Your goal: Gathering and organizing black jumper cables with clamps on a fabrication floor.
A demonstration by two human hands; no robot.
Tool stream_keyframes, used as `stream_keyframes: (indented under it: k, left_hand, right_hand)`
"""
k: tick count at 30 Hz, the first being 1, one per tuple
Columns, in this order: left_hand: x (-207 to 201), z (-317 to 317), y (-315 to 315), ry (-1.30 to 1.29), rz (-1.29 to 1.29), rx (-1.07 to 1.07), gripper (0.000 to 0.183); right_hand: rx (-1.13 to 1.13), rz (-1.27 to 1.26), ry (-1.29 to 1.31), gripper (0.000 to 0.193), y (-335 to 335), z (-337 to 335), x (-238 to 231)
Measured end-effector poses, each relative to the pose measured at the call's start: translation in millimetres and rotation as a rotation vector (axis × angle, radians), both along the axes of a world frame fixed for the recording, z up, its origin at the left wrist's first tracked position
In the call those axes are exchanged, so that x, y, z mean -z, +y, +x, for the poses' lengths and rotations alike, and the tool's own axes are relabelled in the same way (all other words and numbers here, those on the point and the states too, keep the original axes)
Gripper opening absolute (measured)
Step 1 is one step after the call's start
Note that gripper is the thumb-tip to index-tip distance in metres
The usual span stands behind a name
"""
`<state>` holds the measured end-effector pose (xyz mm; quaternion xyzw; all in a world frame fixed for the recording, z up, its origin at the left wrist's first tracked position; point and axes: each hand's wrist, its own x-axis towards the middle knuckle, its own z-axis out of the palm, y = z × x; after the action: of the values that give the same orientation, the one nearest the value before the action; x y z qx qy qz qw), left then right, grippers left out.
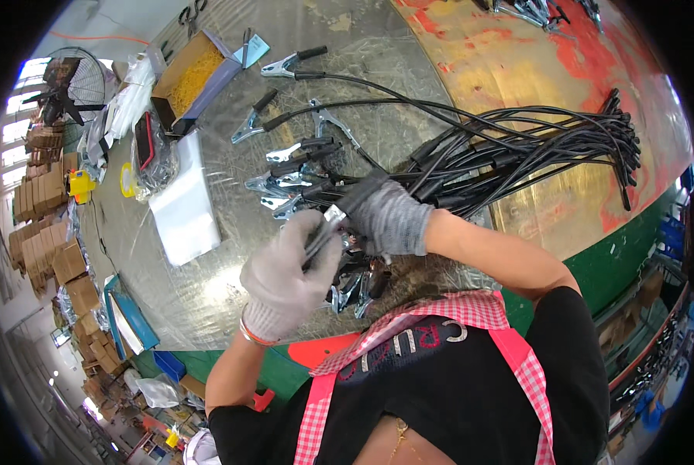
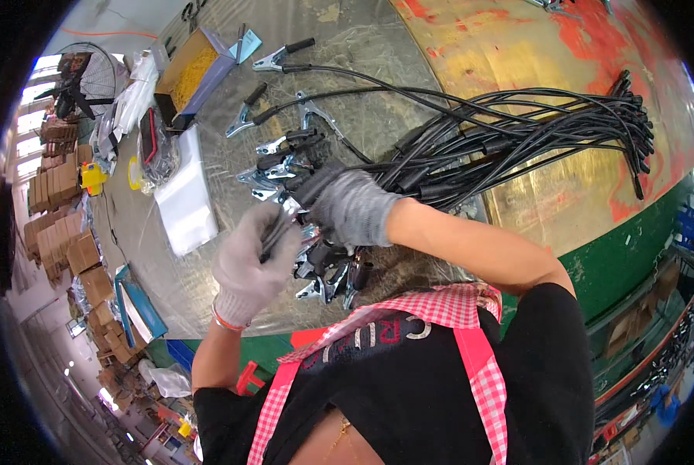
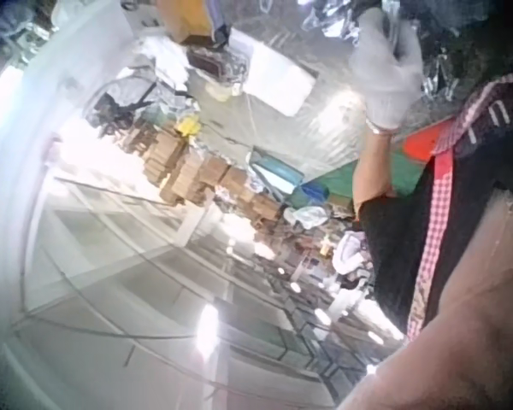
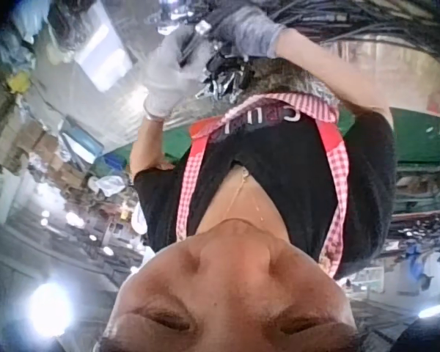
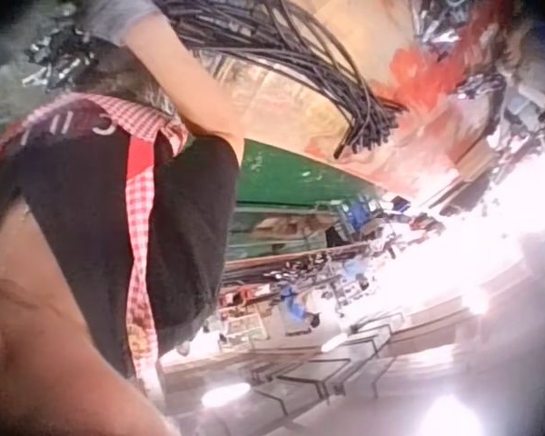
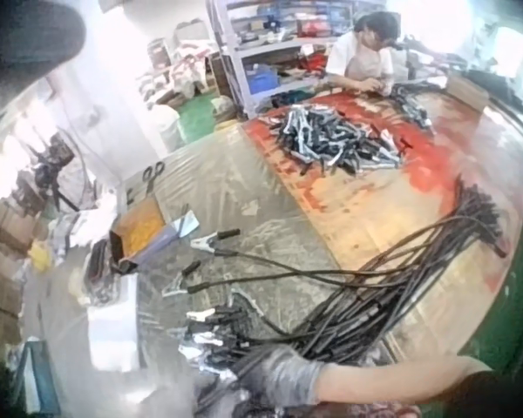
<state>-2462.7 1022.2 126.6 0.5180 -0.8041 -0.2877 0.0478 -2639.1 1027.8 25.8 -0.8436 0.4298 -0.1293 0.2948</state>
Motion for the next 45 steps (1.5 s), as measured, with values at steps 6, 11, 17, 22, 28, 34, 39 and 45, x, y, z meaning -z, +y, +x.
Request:
stream_keyframes:
  k: [6, 11, 17, 22, 28, 34, 39, 45]
  left_hand:
    - [13.8, 0.6, -53.2, 0.374, 0.295, -0.331, 0.030]
    - [61.3, 27.0, -95.6, 0.955, 0.500, -0.909, 0.033]
    - [113.2, 71.7, -27.5, 0.181, 0.314, -0.248, 0.037]
    - [135.7, 79.2, -45.7, -0.124, -0.017, -0.127, 0.041]
    - [144.9, 45.1, -71.9, -0.438, -0.076, 0.031, 0.032]
    - [125.8, 54.4, -54.3, -0.223, -0.103, -0.058, 0.029]
    - [79.4, 61.7, -47.9, -0.078, 0.305, -0.251, 0.030]
    - [31.9, 48.7, -36.7, 0.066, 0.508, -0.309, 0.036]
  right_hand:
    - [0.132, -0.123, 0.131, 0.036, -35.6, 18.5, 12.1]
    - [0.587, -0.483, 0.077, 0.046, -70.9, -29.0, 1.6]
    - [0.631, 0.183, 0.505, 0.037, 27.1, -159.5, 48.2]
    - [0.914, 0.052, 0.656, 0.036, 92.9, -209.6, 68.6]
    - [0.856, 0.117, 0.636, 0.045, 107.9, -217.8, 70.1]
    - [0.797, 0.222, 0.818, 0.042, 80.9, -204.2, 65.9]
    - [0.620, 0.033, 0.526, 0.033, 70.9, -147.9, 75.3]
    - [0.362, 0.028, 0.162, 0.031, 38.3, -39.9, 69.4]
